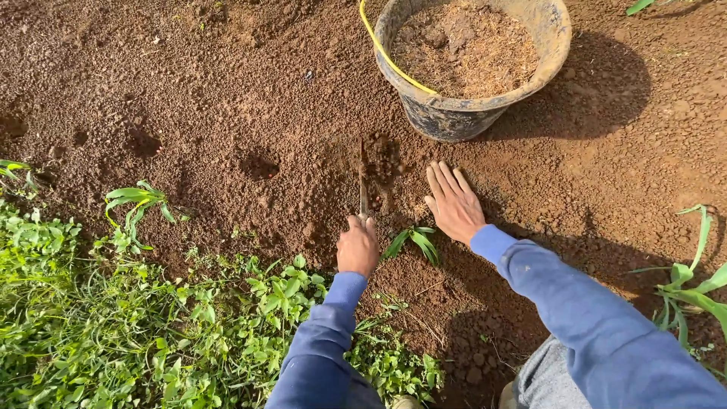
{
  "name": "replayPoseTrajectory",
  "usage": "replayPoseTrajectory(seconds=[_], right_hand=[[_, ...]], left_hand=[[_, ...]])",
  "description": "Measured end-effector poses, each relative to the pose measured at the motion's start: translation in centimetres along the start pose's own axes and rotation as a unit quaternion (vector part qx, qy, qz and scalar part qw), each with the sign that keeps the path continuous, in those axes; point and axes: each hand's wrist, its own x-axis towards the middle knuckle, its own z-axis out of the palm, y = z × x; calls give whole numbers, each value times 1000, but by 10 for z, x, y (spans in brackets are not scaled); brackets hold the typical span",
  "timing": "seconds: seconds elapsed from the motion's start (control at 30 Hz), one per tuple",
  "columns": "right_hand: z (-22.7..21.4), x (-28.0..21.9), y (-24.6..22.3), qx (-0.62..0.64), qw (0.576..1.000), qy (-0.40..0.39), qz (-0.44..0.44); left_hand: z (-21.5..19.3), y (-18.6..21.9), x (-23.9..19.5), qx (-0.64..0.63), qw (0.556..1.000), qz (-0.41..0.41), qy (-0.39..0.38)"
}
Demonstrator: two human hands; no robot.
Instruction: The person uses a small hand hoe to dig holes in a prepared garden bed. They take seeds from a bucket and place them into the holes, then cover them with soil using their hands and the hoe.
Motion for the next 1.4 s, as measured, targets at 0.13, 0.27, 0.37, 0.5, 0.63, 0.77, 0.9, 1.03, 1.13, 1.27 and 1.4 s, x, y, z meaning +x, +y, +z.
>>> replayPoseTrajectory(seconds=[0.13,0.27,0.37,0.5,0.63,0.77,0.9,1.03,1.13,1.27,1.4], right_hand=[[17,2,14,-15,998,9,-52],[10,3,20,-23,998,7,-57],[2,-2,18,-17,997,6,-77],[-2,-2,17,15,996,11,-87],[8,2,19,31,995,28,-90],[-2,-1,15,49,995,12,-82],[-7,-1,17,92,992,7,-84],[0,0,25,139,987,57,-57],[29,20,41,115,982,146,-40],[-6,38,12,154,978,128,-61],[-4,49,-5,224,970,22,-92]], left_hand=[[-1,-12,-4,49,997,54,-10],[-23,-8,21,14,999,14,43],[1,-22,40,20,999,3,51],[6,-17,20,136,988,73,6],[-8,-14,-19,145,985,85,-37],[-19,-21,11,52,996,67,24],[5,-30,35,92,993,64,47],[4,-11,-11,127,986,101,-33],[-7,-20,-19,135,983,122,-31],[-29,-6,-26,86,994,73,-10],[-29,-12,-9,39,998,47,6]])
